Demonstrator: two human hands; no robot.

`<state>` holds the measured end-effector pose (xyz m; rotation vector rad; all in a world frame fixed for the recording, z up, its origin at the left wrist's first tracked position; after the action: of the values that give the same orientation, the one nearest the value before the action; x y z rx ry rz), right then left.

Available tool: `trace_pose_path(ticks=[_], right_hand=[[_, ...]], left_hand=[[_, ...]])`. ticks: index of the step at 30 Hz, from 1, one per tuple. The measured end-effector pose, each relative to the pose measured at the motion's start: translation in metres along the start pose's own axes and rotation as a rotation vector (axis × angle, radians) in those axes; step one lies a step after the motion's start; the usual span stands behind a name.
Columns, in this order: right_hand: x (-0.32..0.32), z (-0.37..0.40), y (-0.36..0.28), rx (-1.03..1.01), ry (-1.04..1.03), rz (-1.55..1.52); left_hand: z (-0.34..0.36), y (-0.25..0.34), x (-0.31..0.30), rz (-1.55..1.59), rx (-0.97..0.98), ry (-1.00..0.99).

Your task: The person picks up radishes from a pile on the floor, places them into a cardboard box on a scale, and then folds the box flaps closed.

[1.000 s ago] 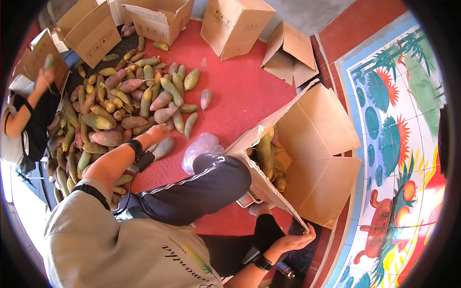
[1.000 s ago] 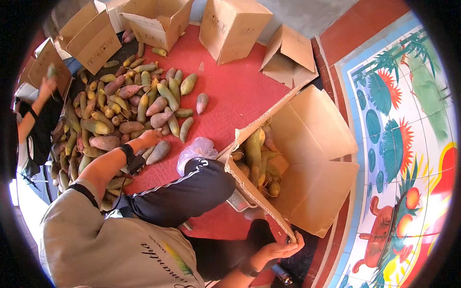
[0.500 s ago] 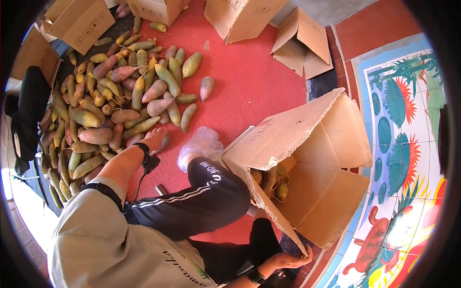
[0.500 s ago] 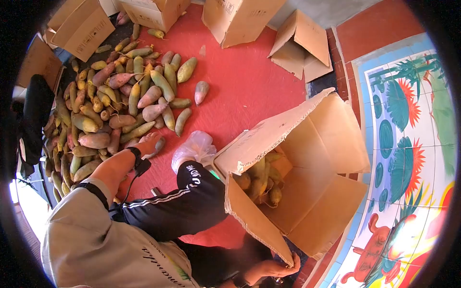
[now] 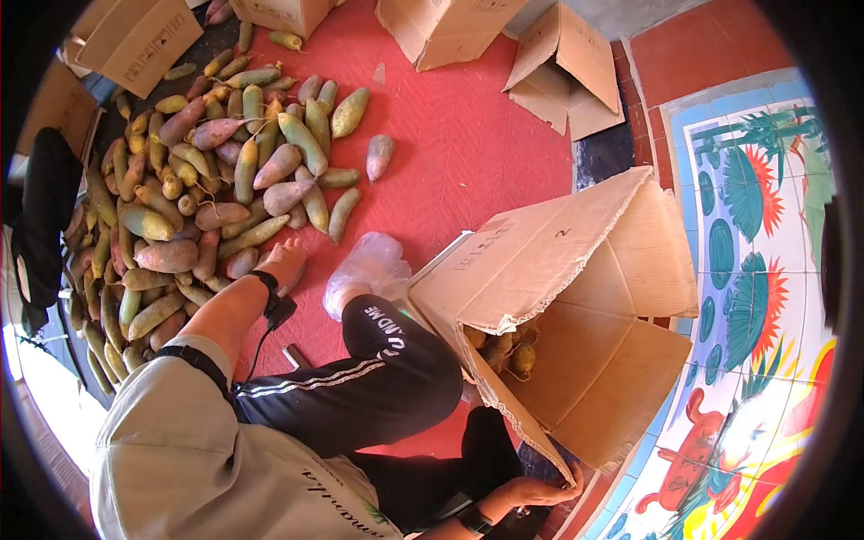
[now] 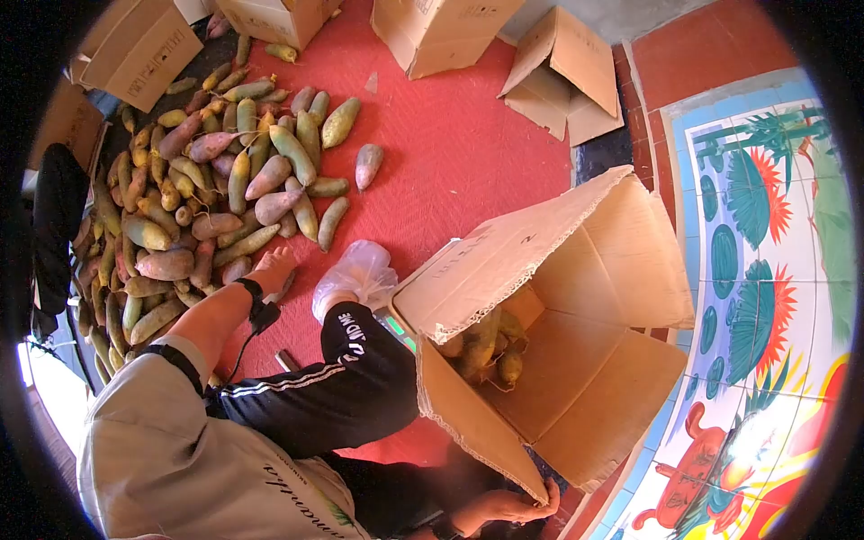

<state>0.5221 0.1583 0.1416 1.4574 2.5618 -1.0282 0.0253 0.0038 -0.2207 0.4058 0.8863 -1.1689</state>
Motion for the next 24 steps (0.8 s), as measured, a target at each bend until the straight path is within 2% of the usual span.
trace_pose_path(ticks=[2, 3, 5, 6, 8, 11, 13, 14, 15, 17, 18, 19, 23, 24], right_hand=[[-0.001, 0.000, 0.003, 0.007, -0.002, -0.001], [0.000, 0.000, 0.004, 0.015, -0.007, -0.009], [0.000, 0.001, 0.003, 0.030, -0.008, -0.023], [0.001, 0.001, 0.002, 0.049, -0.011, -0.058], [0.003, 0.002, 0.004, 0.125, -0.005, -0.110], [0.005, 0.004, 0.003, 0.093, 0.006, -0.124], [0.006, 0.004, -0.001, 0.076, 0.017, -0.114], [0.006, 0.004, -0.003, 0.080, 0.004, -0.103], [0.005, 0.004, -0.005, 0.085, -0.012, -0.093], [0.005, 0.007, 0.002, 0.111, -0.023, -0.167], [0.006, 0.009, 0.002, 0.124, -0.022, -0.207], [0.006, 0.010, 0.003, 0.117, -0.037, -0.210], [0.003, 0.008, -0.016, 0.111, -0.037, -0.247], [0.004, 0.008, -0.018, 0.115, -0.063, -0.280]], left_hand=[[0.006, 0.004, 0.013, 0.127, 0.055, 0.143], [0.008, 0.003, 0.021, 0.124, 0.055, 0.147], [0.016, -0.001, 0.035, 0.326, 0.029, 0.024], [0.020, 0.004, 0.034, 0.251, 0.124, 0.068], [0.036, 0.003, 0.032, 0.266, 0.114, 0.084], [0.049, -0.003, 0.049, 0.361, 0.039, 0.043], [0.061, -0.012, 0.037, 0.399, 0.018, 0.160], [0.075, -0.017, 0.016, 0.471, -0.015, 0.074], [0.078, -0.022, 0.006, 0.451, 0.006, 0.088], [0.086, -0.041, -0.013, 0.660, -0.064, 0.189], [0.094, -0.047, -0.033, 0.721, -0.075, 0.293], [0.100, -0.049, -0.053, 0.701, -0.044, 0.303], [0.147, -0.072, -0.162, 0.847, 0.030, 0.983], [0.166, -0.072, -0.195, 0.868, 0.015, 1.077]])
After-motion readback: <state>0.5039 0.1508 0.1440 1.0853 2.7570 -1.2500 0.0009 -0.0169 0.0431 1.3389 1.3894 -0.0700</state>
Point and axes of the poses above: each hand's wrist, its own z-axis away from the middle knuckle, its own x-axis out of the palm, y = z × x, the point moved 7 cm from there along -z, towards the middle knuckle, and after that the axes turned 6 degrees about y, right-handed, at the moved point
